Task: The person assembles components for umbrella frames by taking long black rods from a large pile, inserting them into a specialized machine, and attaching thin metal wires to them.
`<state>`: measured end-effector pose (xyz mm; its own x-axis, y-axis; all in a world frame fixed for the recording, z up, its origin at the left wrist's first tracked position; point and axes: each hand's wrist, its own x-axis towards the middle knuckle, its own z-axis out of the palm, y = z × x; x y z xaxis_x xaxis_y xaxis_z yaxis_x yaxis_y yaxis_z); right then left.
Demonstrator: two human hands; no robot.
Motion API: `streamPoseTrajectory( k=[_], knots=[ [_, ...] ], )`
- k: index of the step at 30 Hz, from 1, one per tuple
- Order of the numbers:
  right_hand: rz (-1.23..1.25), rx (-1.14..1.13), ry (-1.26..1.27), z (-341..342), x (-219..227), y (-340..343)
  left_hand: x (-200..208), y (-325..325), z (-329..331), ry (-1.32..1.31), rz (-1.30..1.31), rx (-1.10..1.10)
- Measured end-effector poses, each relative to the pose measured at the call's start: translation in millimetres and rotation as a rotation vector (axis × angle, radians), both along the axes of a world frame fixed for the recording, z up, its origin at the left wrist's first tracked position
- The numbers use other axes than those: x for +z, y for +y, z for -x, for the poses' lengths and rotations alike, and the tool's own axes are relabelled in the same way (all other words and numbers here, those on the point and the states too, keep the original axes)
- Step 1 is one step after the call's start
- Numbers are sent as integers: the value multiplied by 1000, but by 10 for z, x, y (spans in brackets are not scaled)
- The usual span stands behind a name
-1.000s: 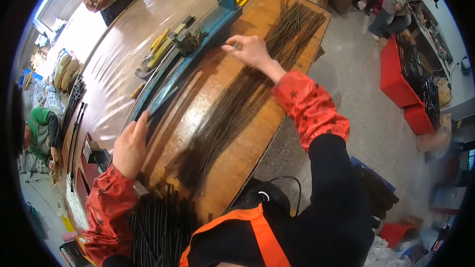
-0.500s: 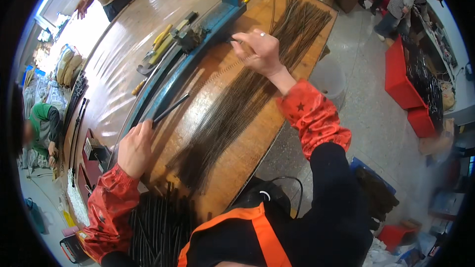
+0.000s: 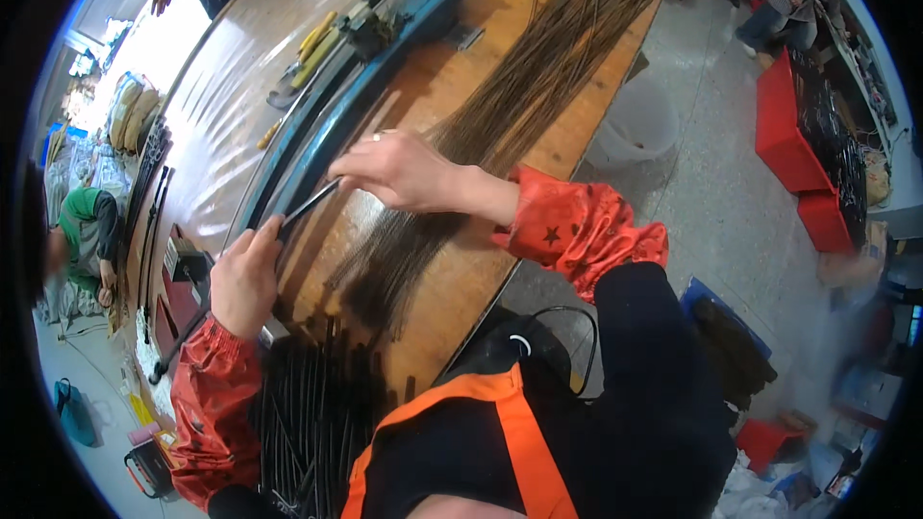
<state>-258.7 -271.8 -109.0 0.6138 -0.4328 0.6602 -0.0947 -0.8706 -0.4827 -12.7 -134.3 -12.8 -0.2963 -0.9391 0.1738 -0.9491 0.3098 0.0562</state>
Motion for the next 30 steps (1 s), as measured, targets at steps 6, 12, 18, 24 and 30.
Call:
streamPoseTrajectory(
  k=[6, 12, 18, 24, 30],
  knots=[
    [-79, -31, -57, 9, -38, -17, 92, 283, -263, -14, 72, 89],
    [-55, 8, -75, -311, 99, 51, 127, 379, -348, -11, 135, 78],
    [54, 20, -134, -562, 12, 70, 96, 691, -698, 75, 216, 120],
    [-246, -125, 148, -522, -398, -165, 560, 1236, -1590, -3, 393, 513],
    [-348, 362, 98, -2100, 375, 451, 670, 1702, -1649, 80, 508, 564]
  ],
)
